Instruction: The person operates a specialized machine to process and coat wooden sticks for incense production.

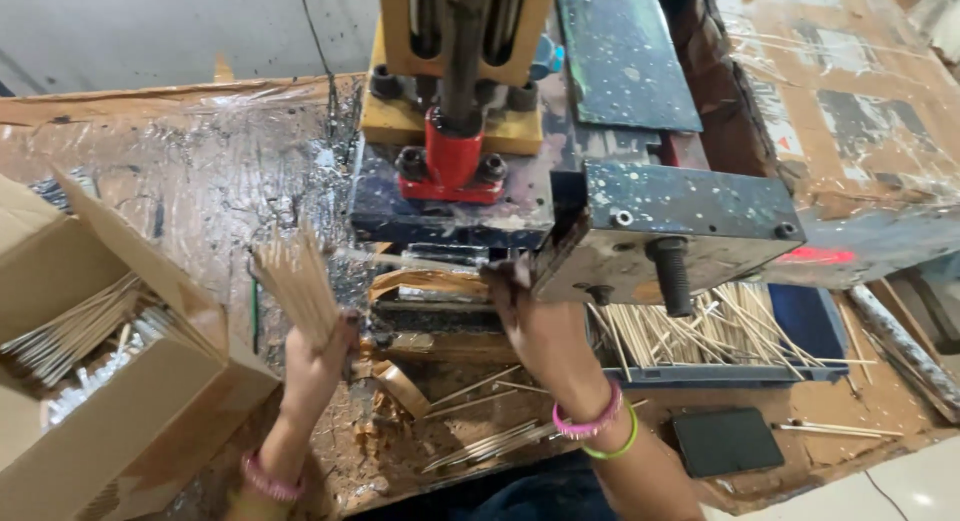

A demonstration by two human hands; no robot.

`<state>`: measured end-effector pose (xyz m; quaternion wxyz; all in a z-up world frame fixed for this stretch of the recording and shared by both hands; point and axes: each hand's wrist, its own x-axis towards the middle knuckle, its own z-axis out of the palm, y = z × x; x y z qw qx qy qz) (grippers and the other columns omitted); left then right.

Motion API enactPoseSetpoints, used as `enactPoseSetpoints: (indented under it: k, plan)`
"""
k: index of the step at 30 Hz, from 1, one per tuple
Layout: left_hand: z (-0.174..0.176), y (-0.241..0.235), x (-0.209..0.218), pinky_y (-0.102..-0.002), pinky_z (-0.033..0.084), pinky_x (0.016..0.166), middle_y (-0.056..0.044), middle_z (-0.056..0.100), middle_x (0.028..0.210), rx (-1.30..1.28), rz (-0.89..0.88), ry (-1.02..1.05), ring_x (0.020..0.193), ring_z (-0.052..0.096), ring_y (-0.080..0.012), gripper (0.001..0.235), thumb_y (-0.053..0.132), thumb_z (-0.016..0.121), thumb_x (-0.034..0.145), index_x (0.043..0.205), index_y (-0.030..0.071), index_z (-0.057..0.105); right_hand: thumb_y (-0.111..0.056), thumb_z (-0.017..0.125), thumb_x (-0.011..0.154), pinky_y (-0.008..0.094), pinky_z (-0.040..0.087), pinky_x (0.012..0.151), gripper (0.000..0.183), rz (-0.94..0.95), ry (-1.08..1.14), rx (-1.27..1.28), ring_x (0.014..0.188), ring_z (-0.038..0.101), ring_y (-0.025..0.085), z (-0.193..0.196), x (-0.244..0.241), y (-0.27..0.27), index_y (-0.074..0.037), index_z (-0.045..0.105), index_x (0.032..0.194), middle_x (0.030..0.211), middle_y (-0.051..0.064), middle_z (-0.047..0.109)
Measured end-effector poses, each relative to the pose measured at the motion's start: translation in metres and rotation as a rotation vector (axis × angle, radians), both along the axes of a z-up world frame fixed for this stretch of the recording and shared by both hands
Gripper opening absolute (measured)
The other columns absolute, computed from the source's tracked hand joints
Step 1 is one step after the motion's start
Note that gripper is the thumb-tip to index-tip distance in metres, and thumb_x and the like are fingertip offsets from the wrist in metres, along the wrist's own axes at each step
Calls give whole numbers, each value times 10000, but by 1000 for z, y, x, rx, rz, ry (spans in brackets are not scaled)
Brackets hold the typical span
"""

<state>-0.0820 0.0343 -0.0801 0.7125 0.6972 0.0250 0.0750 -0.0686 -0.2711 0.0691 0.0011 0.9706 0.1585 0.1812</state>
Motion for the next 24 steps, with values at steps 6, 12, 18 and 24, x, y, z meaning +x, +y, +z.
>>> enactPoseSetpoints:
  k: [6,12,18,24]
  plan:
    - [-189,40,-95,-338,572,482,-104,744,801,363,15,136,574,721,-148,298,152,597,904,1151,-3,660,-99,708,980,310,619,732,93,155,-303,859,860,742,252,-78,-56,-94,-124,718,1069,992,149,752]
    - [-212,4,-84,-390,578,495,-193,744,859,-53,-79,629,623,709,-248,288,190,654,952,1116,-39,717,-142,721,895,380,520,685,264,-264,-281,513,731,640,259,-93,-71,-112,-45,704,1140,851,121,670]
    - [-130,-1,-37,-443,583,507,-283,743,917,-482,-64,1028,672,696,-349,318,227,712,1000,1081,-75,775,-85,781,881,240,567,591,458,204,567,1191,661,700,77,-75,-67,-45,-87,657,1322,849,44,797]
    - [48,-2,-6,-306,684,584,-118,791,818,-62,-221,-27,697,803,-161,102,57,687,850,933,17,731,108,707,952,310,606,804,178,637,640,1424,938,716,173,-31,-18,-29,-36,718,1057,1035,131,709]
